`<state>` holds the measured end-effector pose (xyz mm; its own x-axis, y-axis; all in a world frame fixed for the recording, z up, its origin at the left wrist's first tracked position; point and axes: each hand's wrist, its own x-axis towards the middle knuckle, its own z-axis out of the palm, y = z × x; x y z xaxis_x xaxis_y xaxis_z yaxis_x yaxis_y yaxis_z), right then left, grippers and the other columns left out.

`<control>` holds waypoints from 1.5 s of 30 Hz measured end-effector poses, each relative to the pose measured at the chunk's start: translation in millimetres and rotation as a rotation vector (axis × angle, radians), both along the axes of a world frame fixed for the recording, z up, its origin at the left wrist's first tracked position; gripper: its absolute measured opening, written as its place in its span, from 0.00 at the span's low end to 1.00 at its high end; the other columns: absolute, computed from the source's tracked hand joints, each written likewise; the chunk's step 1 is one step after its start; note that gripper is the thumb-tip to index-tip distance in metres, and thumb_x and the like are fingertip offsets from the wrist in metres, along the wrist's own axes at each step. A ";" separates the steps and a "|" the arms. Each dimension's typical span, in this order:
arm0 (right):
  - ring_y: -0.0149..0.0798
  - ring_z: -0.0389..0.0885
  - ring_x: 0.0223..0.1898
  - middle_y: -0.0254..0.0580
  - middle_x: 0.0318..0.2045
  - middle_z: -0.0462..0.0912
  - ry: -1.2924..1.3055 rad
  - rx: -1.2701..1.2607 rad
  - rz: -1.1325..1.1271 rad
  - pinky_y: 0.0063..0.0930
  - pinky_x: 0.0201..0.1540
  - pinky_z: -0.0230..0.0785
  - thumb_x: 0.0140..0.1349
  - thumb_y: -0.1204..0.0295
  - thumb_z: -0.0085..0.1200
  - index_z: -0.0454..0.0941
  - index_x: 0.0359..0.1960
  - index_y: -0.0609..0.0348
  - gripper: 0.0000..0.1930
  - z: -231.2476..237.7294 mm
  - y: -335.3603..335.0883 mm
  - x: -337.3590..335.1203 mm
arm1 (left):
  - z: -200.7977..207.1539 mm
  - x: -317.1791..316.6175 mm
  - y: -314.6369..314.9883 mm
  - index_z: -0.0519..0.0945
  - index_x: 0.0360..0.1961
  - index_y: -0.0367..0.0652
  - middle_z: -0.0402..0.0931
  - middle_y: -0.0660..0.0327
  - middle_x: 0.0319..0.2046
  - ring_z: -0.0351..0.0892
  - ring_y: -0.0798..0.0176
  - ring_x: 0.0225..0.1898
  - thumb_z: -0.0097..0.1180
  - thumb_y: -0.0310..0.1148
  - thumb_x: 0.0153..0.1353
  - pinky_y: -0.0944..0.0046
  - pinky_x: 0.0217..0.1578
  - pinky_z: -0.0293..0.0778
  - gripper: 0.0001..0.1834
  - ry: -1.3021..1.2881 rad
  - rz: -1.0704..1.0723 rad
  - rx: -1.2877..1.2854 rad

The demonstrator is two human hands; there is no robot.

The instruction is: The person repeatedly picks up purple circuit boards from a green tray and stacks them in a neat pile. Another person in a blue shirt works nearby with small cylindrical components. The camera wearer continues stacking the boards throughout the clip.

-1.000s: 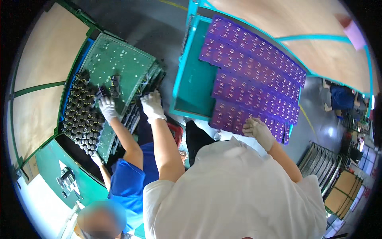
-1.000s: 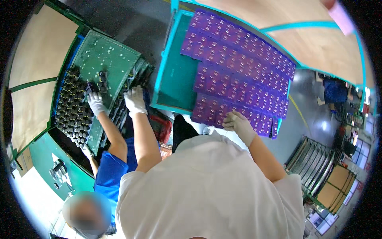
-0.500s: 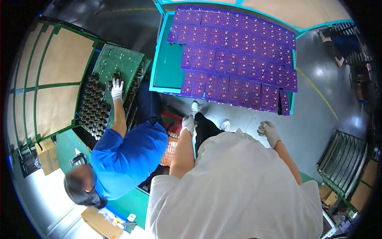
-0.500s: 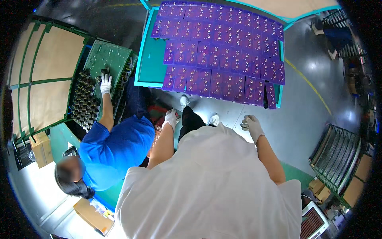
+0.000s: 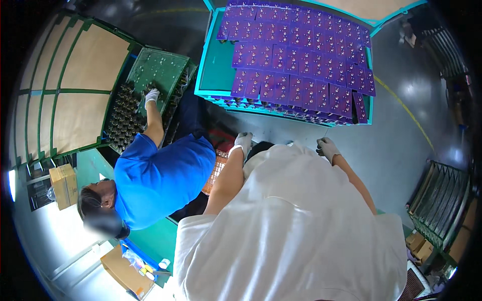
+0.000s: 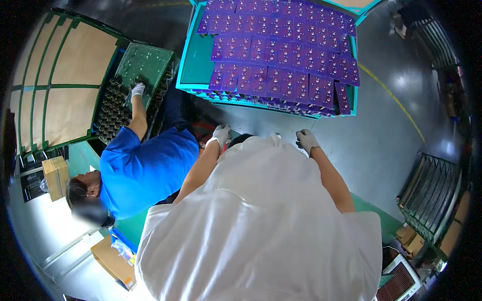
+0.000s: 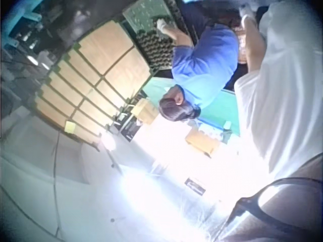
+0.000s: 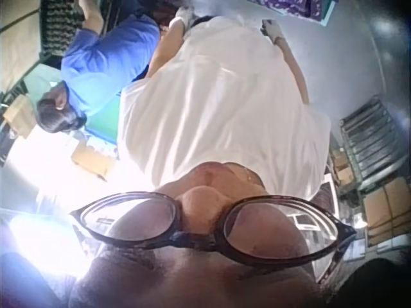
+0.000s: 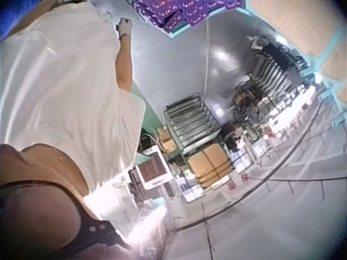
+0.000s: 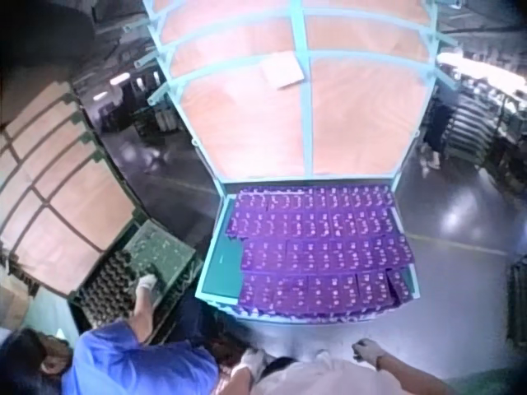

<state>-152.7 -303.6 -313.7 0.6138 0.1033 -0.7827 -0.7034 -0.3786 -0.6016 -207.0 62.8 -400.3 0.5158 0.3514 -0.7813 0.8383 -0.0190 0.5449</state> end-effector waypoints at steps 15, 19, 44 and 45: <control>0.54 0.78 0.36 0.59 0.31 0.79 -0.251 -0.488 0.443 0.39 0.42 0.68 0.52 0.59 0.46 0.76 0.34 0.69 0.21 -68.7 81.4 -55.5 | 55.1 -87.9 98.5 0.72 0.44 0.39 0.72 0.46 0.44 0.76 0.49 0.41 0.47 0.38 0.60 0.57 0.40 0.73 0.15 -0.072 -0.342 -0.025; 0.55 0.77 0.38 0.57 0.33 0.79 -0.447 -0.496 0.903 0.40 0.42 0.68 0.52 0.58 0.46 0.77 0.37 0.62 0.20 -20.5 112.5 -52.4 | 29.0 -95.3 108.3 0.72 0.44 0.39 0.72 0.45 0.45 0.72 0.45 0.46 0.47 0.41 0.59 0.57 0.46 0.70 0.18 -0.127 -0.560 0.128; 0.56 0.77 0.40 0.61 0.35 0.79 -0.340 -0.561 0.457 0.40 0.44 0.68 0.52 0.59 0.46 0.78 0.35 0.67 0.21 -31.3 86.8 -69.1 | 58.0 -46.2 89.4 0.67 0.53 0.38 0.76 0.50 0.39 0.79 0.55 0.29 0.46 0.43 0.60 0.60 0.28 0.75 0.24 -0.080 -0.270 -0.073; 0.56 0.77 0.40 0.60 0.35 0.79 -0.341 -0.572 0.459 0.40 0.44 0.68 0.52 0.60 0.46 0.77 0.35 0.67 0.20 -29.8 89.4 -70.0 | 56.2 -47.0 90.0 0.69 0.52 0.38 0.77 0.51 0.36 0.78 0.57 0.28 0.46 0.45 0.59 0.60 0.26 0.74 0.25 -0.094 -0.277 -0.040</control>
<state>-222.7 -214.2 -343.5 0.8220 0.0434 -0.5678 -0.2155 -0.8992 -0.3808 -254.0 152.7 -344.1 0.6587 0.1573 -0.7357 0.7499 -0.2167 0.6251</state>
